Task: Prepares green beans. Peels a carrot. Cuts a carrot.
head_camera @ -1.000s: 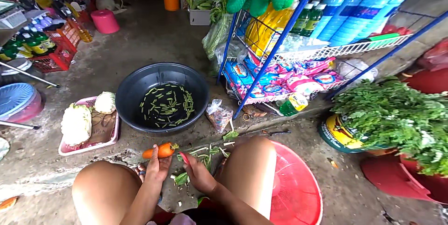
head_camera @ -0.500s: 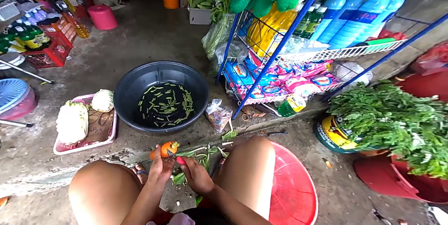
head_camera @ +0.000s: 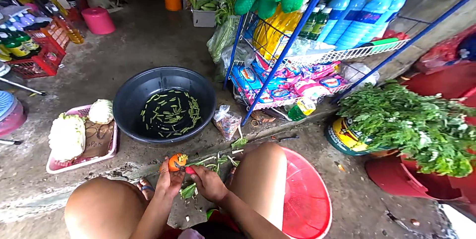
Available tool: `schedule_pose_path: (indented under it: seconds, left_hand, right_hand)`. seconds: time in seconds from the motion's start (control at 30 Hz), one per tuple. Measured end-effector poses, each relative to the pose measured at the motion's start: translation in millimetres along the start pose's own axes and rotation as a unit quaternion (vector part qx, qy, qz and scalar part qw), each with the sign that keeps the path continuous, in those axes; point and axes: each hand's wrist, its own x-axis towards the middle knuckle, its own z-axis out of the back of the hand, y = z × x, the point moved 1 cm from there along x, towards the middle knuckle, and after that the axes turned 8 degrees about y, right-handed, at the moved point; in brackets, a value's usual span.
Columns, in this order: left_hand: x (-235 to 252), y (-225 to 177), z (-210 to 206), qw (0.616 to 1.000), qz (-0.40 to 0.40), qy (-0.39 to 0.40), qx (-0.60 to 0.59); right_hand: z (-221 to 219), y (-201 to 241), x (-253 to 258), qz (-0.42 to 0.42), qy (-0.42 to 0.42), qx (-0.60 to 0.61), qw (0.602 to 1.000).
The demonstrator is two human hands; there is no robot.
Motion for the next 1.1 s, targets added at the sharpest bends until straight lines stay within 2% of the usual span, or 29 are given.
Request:
schedule_pose_path:
  seconds: [0.1,0.23,0.37,0.43,0.6,0.67,0.8,0.87,1.0,1.1]
  left_hand:
    - [0,4,0,1.0,-0.022,-0.007,-0.017]
    - [3,4,2,0.999,-0.036,-0.011,-0.018]
    - [0,2,1,1.0,0.007,0.0,-0.003]
    - [1,4,2,1.0,0.018,0.001,0.0]
    - [5,13,3,0.999,-0.027,-0.017,-0.029]
    - [5,13,5,0.999,-0.029,-0.019,-0.029]
    - [2,8,4,1.0,0.015,-0.011,0.006]
    - [1,10,3,1.0,0.025,-0.013,0.011]
    - [2,19,5,1.0,-0.007,-0.014,-0.011]
    - [0,19,7,1.0,-0.007,-0.029,-0.007]
  right_hand:
    - [-6,6,-2,-0.029,-0.01,0.036,0.999]
    - [-3,10,-2,-0.054,0.022,0.047,0.997]
    - [7,-8,2,0.027,-0.001,-0.02,0.999]
    - [7,-12,3,0.035,-0.001,-0.02,0.999]
    - [-6,8,0,-0.073,0.0,0.07,0.995]
    - [-4,11,0,-0.088,0.017,0.073,0.993]
    - [6,-15,4,0.004,-0.002,-0.027,1.0]
    - [4,-21,5,0.016,-0.011,-0.034,0.999]
    - [-11,2,-1,-0.093,-0.002,0.096,0.991]
    - [-14,1,-1,-0.1,0.005,0.08,0.992]
